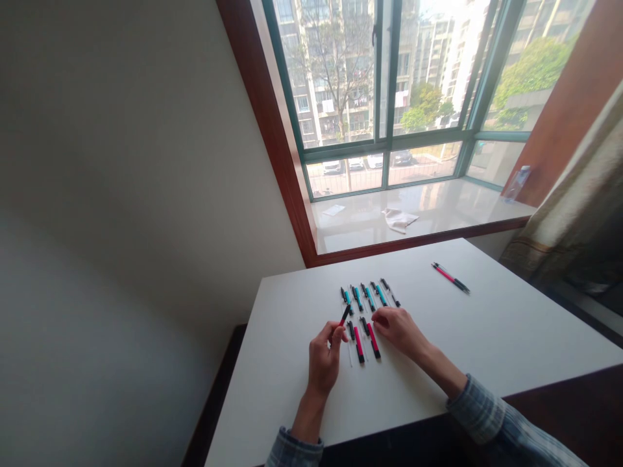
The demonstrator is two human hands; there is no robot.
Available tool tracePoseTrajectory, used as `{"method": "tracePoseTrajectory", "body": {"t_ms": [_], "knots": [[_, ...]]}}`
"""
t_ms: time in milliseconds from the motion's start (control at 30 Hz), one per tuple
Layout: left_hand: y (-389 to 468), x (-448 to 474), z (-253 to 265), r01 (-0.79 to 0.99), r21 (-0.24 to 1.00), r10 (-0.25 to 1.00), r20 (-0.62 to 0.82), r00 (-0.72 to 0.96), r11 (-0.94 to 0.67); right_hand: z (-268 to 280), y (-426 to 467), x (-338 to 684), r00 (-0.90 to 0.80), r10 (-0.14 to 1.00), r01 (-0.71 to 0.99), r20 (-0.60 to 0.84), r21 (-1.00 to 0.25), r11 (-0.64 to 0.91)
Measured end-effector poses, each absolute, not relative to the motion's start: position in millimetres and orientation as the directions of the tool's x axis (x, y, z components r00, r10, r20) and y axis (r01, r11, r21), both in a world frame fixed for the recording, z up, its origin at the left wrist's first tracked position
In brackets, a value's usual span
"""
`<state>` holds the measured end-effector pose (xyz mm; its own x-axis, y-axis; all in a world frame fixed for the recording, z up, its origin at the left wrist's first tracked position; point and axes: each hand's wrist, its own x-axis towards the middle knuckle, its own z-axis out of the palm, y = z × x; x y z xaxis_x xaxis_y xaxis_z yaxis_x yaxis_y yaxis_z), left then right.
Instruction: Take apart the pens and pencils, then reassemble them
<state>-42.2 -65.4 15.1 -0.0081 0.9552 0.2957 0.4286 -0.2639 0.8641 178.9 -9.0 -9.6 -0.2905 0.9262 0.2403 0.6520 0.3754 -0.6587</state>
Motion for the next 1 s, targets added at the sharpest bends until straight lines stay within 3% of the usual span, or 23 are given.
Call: {"method": "tracePoseTrajectory", "body": {"t_ms": [667,1000], "knots": [[-67,-42,18,0.449,0.862,0.961,0.276,-0.02,-0.238,-22,4,173,-0.23,0.934,0.679,0.272,-0.643,0.354],[-66,-42,16,0.433,0.869,0.958,0.284,-0.036,-0.242,-15,-4,179,-0.203,0.939,0.624,0.277,-0.703,0.342]]}}
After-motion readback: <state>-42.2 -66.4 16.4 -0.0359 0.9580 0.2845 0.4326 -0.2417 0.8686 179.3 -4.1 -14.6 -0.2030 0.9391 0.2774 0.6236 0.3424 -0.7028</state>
